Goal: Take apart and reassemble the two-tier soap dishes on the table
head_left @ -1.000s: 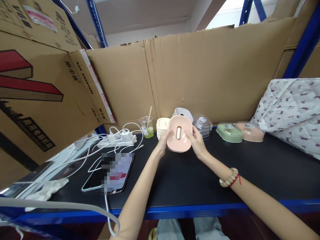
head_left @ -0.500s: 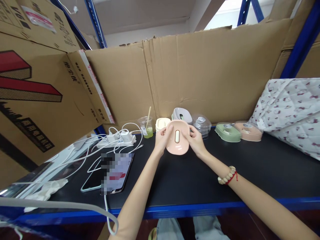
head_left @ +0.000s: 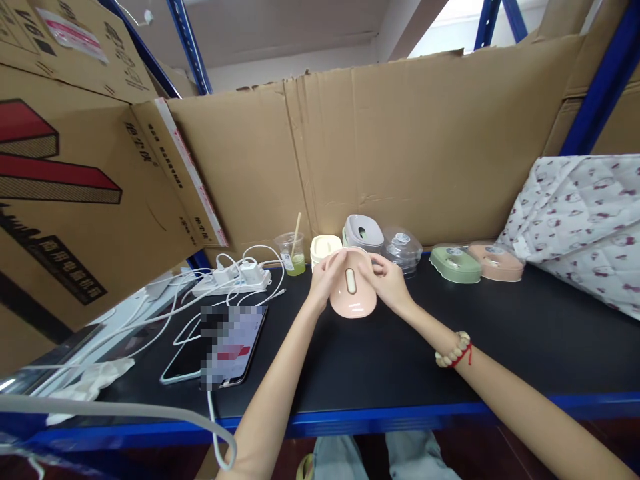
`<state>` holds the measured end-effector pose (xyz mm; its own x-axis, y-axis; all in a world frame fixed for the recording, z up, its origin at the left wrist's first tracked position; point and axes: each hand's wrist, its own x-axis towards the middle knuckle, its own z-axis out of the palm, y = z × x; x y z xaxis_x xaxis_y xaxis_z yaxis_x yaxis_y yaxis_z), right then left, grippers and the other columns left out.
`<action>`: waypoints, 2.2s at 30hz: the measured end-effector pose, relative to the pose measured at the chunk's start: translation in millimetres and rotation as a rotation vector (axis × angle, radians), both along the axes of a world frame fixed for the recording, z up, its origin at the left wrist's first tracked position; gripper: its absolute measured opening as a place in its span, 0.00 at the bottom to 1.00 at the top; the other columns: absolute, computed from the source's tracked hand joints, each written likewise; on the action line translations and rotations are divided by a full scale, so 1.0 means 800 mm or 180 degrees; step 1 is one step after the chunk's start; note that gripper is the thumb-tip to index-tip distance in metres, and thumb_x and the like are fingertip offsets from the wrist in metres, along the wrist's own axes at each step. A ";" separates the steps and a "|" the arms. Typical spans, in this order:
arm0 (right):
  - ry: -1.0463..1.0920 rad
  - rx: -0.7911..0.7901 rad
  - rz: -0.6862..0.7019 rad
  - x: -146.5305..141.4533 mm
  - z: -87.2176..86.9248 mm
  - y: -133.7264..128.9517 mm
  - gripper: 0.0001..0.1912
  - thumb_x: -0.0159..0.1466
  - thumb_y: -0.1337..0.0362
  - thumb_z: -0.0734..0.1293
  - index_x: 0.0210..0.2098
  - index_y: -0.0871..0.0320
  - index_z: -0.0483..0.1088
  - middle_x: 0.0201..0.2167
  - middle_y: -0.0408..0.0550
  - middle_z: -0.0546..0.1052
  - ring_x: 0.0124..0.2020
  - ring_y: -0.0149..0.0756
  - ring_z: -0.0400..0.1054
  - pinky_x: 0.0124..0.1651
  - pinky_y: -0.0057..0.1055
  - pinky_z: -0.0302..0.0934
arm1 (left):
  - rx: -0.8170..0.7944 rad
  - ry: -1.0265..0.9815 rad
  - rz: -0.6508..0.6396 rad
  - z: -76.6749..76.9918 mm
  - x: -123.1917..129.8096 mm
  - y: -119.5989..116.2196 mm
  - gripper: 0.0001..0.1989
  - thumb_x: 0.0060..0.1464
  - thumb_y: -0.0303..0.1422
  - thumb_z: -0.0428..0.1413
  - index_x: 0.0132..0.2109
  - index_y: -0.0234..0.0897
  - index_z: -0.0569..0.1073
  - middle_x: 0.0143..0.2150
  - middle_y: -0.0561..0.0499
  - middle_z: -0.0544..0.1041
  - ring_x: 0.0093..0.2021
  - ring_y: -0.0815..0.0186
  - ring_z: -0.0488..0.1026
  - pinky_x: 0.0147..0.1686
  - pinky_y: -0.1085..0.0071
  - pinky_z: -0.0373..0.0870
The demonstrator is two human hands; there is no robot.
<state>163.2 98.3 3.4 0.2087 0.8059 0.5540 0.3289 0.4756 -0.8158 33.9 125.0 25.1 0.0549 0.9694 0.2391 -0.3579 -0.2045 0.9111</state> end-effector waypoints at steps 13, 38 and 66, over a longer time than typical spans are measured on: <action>-0.1343 0.0884 -0.2210 0.064 0.002 0.023 0.20 0.52 0.58 0.63 0.43 0.56 0.67 0.47 0.57 0.69 0.50 0.52 0.60 0.49 0.50 0.56 | -0.0868 -0.0071 0.0379 -0.006 -0.008 0.005 0.07 0.43 0.30 0.64 0.31 0.31 0.77 0.33 0.45 0.76 0.39 0.61 0.73 0.38 0.73 0.69; -0.0930 0.0085 -0.1771 0.114 -0.028 0.050 0.23 0.47 0.51 0.69 0.39 0.55 0.65 0.41 0.53 0.66 0.47 0.49 0.63 0.49 0.48 0.58 | -0.1457 0.1025 -0.1023 -0.013 -0.007 0.002 0.09 0.47 0.36 0.57 0.34 0.34 0.74 0.31 0.49 0.76 0.31 0.64 0.72 0.28 0.75 0.66; -0.0616 0.1878 -0.1268 0.047 0.014 0.013 0.23 0.54 0.52 0.63 0.47 0.53 0.63 0.49 0.53 0.63 0.52 0.45 0.60 0.48 0.46 0.61 | -0.0935 -0.0979 -0.0133 0.011 0.001 -0.005 0.14 0.60 0.33 0.45 0.41 0.30 0.72 0.30 0.49 0.75 0.29 0.67 0.73 0.25 0.78 0.67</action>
<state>200.4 108.4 14.9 0.2780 0.2460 0.9285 0.6805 0.6318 -0.3711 34.3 121.1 33.8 0.0649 0.9973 -0.0355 -0.6246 0.0684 0.7780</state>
